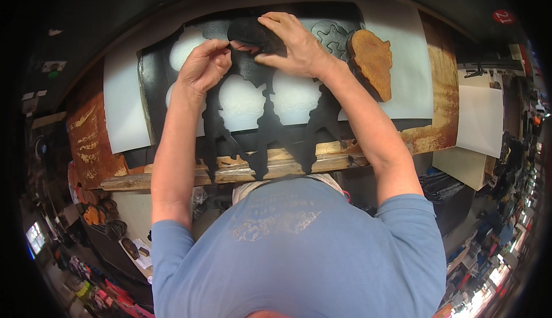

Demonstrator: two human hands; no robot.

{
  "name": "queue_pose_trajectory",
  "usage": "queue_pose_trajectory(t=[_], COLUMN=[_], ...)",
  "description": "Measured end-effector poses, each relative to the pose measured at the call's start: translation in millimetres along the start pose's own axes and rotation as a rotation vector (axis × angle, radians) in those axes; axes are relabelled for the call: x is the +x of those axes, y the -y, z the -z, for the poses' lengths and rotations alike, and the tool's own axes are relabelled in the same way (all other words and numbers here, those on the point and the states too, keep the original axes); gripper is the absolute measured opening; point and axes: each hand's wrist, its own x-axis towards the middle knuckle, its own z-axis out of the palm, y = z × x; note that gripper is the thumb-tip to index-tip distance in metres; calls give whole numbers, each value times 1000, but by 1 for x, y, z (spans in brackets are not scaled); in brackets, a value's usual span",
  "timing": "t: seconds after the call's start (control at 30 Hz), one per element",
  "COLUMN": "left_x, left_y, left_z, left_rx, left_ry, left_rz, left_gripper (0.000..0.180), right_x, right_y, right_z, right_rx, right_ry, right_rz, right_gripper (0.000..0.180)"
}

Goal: The person repeatedly feeds a black rubber sheet through a roller embossing machine using a wooden block to press a tree pattern into the material. They peel off the embossed shapes, discard the excess rubber, and continue the cycle with new sheets.

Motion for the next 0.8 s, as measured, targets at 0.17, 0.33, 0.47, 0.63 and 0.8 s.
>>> queue_pose_trajectory(t=[0.17, 0.33, 0.47, 0.63, 0.8], left_x=[2, -19, -46, -62, -57], left_y=[11, 17, 52, 86, 93], left_z=[-12, -43, -65, -64, -50], left_rx=[-48, 380, 601, 671, 777], left_ry=[65, -338, -719, -602, -585], left_rz=[-34, -239, -612, -644, -646], left_gripper=[32, 41, 49, 41, 37], right_x=[2, 2, 8, 13, -5], right_y=[-3, -4, -6, -22, -50], right_z=[-3, -5, 11, 39, 78], right_rx=[42, 129, 421, 1159, 1359], right_ry=[-42, -134, -281, -574, -603], right_rz=[-93, -176, -644, -739, -602], right_gripper=[58, 49, 27, 20, 16])
